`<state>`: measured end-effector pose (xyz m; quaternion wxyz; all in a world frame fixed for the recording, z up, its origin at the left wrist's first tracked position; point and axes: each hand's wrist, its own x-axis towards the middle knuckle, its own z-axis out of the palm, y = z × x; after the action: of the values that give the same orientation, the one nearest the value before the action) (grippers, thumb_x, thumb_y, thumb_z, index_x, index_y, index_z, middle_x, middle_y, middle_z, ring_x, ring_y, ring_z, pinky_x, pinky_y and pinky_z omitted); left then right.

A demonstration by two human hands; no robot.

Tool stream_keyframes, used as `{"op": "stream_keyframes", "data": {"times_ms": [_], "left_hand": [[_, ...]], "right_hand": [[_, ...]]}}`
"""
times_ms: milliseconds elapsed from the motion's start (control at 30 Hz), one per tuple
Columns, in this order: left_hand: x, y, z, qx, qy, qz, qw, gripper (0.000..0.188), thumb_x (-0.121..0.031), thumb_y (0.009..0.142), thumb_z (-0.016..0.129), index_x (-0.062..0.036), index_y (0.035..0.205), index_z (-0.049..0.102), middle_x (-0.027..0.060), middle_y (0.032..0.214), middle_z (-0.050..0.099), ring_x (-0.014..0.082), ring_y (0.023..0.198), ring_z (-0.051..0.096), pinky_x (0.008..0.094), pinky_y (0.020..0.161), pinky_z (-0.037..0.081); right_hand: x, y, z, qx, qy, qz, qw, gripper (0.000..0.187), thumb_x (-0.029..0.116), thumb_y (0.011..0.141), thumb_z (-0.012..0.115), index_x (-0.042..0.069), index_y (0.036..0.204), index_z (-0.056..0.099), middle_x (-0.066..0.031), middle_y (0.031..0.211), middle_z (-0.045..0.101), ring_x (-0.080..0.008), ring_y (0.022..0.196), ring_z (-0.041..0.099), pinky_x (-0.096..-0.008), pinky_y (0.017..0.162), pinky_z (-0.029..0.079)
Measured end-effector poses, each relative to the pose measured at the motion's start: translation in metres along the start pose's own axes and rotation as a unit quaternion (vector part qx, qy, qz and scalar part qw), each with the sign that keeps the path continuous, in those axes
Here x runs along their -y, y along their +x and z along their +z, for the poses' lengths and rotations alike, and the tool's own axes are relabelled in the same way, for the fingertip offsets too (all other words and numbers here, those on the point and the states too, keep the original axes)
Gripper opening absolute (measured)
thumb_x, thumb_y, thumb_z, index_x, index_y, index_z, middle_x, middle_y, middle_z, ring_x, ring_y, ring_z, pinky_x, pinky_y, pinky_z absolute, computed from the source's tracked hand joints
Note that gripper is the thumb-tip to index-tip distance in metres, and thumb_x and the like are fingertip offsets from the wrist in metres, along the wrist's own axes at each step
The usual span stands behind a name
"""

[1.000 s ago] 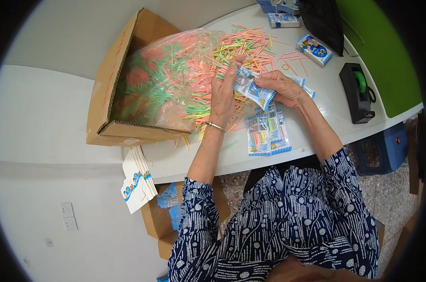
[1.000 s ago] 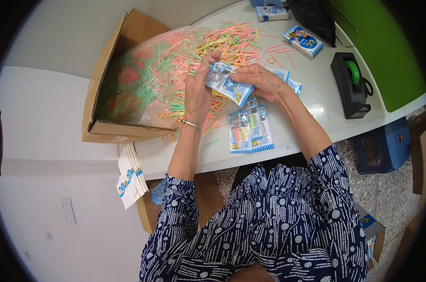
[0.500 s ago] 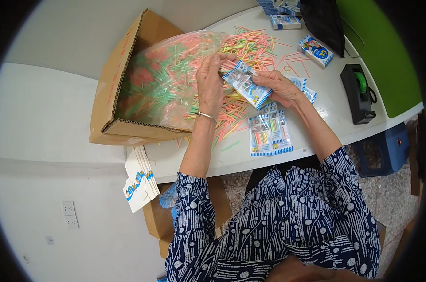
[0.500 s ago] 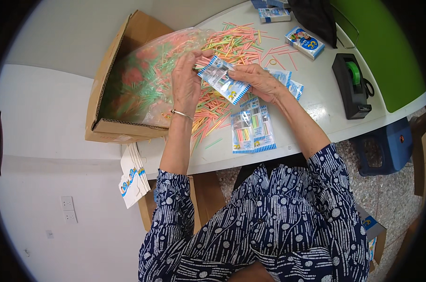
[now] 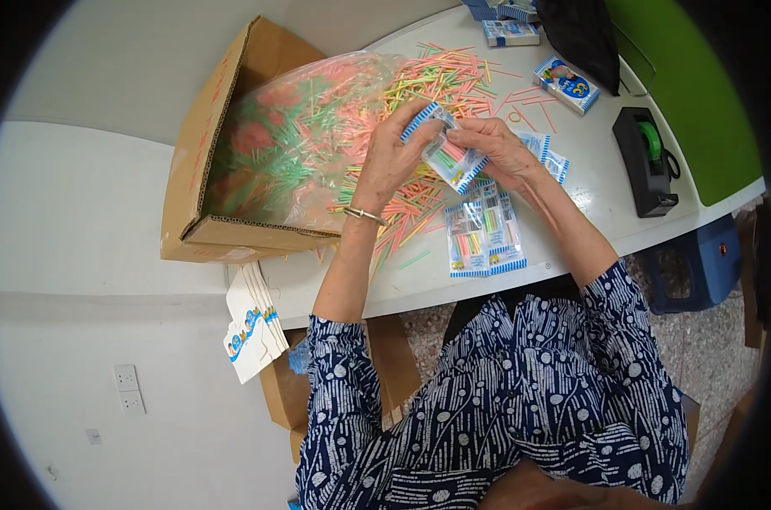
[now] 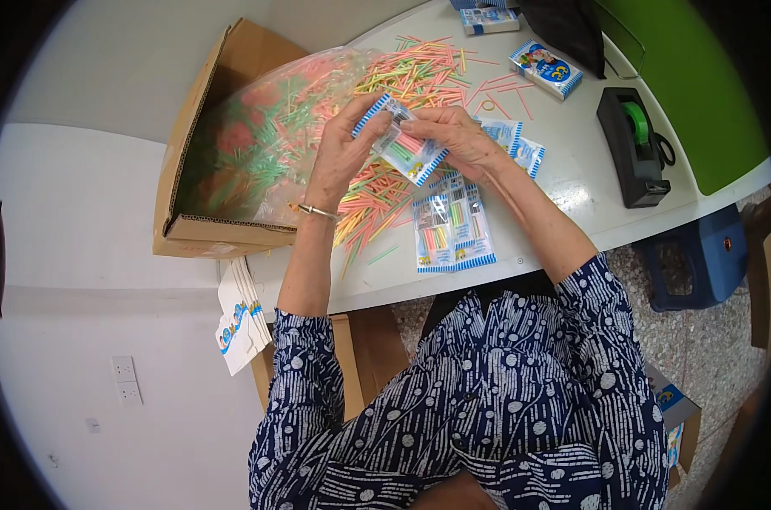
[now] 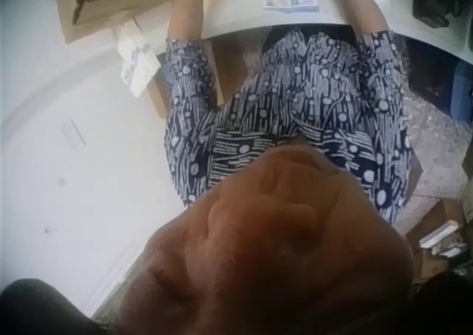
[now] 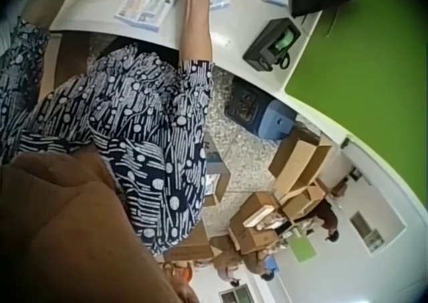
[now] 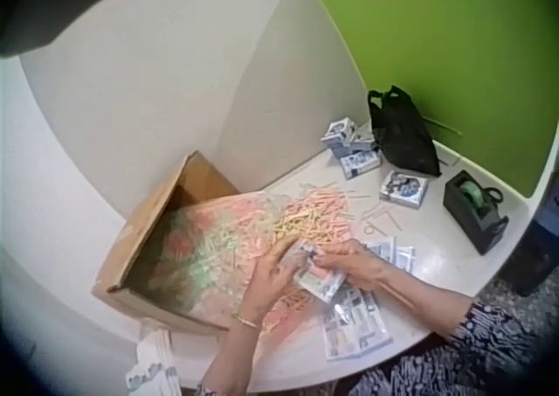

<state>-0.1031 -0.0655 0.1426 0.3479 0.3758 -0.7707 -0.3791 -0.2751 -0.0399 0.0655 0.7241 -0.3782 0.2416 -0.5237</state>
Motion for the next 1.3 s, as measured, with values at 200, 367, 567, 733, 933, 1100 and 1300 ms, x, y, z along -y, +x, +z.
{"op": "stream_keyframes", "data": {"times_ms": [200,367,567,733,933,1100,1300], "left_hand": [[-0.006,-0.010,-0.001,-0.008,0.051,-0.003,0.999,0.024,-0.008,0.084,0.065,0.0020,0.106,0.063,0.0022,0.088,0.066,0.0075,0.077,0.059,0.0223,0.067,0.048],[-0.005,-0.020,0.003,0.032,-0.033,-0.017,0.999,0.026,-0.007,0.083,0.066,0.0013,0.108,0.062,0.0033,0.090,0.066,0.0085,0.079,0.060,0.0232,0.069,0.049],[0.006,-0.053,0.003,0.147,-0.031,-0.072,0.986,0.030,-0.006,0.083,0.067,-0.0011,0.110,0.058,0.0037,0.099,0.063,0.0099,0.090,0.058,0.0256,0.079,0.048],[0.032,-0.072,0.012,0.228,0.001,-0.064,0.972,0.032,-0.009,0.081,0.068,-0.0018,0.110,0.057,0.0047,0.102,0.061,0.0127,0.097,0.057,0.0288,0.081,0.048],[0.046,-0.054,0.018,0.081,0.157,0.006,0.984,0.034,-0.018,0.080,0.070,-0.0022,0.107,0.059,0.0117,0.100,0.062,0.0223,0.094,0.061,0.0323,0.081,0.049],[0.073,-0.014,0.011,-0.092,0.324,0.083,0.938,0.033,-0.024,0.078,0.071,-0.0025,0.100,0.061,0.0121,0.098,0.060,0.0275,0.089,0.056,0.0376,0.076,0.046],[0.081,0.003,0.017,-0.084,0.315,0.089,0.941,0.031,-0.022,0.077,0.071,-0.0028,0.099,0.060,0.0101,0.095,0.058,0.0255,0.083,0.056,0.0351,0.075,0.046]], "right_hand": [[0.012,-0.008,0.004,0.040,-0.195,0.023,0.980,0.027,0.021,0.084,0.067,-0.001,0.101,0.066,-0.0017,0.086,0.066,-0.0050,0.076,0.059,-0.0207,0.067,0.047],[0.018,-0.027,0.007,0.040,-0.302,0.082,0.949,0.027,0.023,0.081,0.070,0.000,0.095,0.069,-0.0015,0.080,0.067,-0.0049,0.072,0.058,-0.0211,0.065,0.045],[0.034,-0.054,0.008,0.120,-0.391,0.105,0.906,0.030,0.027,0.080,0.070,0.000,0.094,0.068,-0.0021,0.077,0.065,-0.0073,0.072,0.057,-0.0221,0.065,0.043],[0.041,-0.040,-0.031,-0.122,-0.599,-0.066,0.789,0.035,0.033,0.078,0.068,0.000,0.092,0.064,-0.0102,0.090,0.061,-0.0200,0.088,0.056,-0.0315,0.077,0.045],[0.002,0.001,-0.037,-0.141,-0.730,-0.170,0.647,0.041,0.034,0.077,0.068,0.001,0.101,0.062,-0.0133,0.116,0.053,-0.0317,0.109,0.044,-0.0404,0.094,0.038],[-0.009,0.012,-0.027,-0.117,-0.731,-0.097,0.665,0.026,0.022,0.073,0.070,0.006,0.091,0.060,-0.0099,0.112,0.052,-0.0287,0.110,0.042,-0.0451,0.095,0.030],[-0.002,0.008,-0.043,-0.083,-0.640,-0.145,0.750,0.019,0.022,0.080,0.064,0.008,0.082,0.052,-0.0059,0.106,0.051,-0.0233,0.108,0.042,-0.0408,0.094,0.029]]}}
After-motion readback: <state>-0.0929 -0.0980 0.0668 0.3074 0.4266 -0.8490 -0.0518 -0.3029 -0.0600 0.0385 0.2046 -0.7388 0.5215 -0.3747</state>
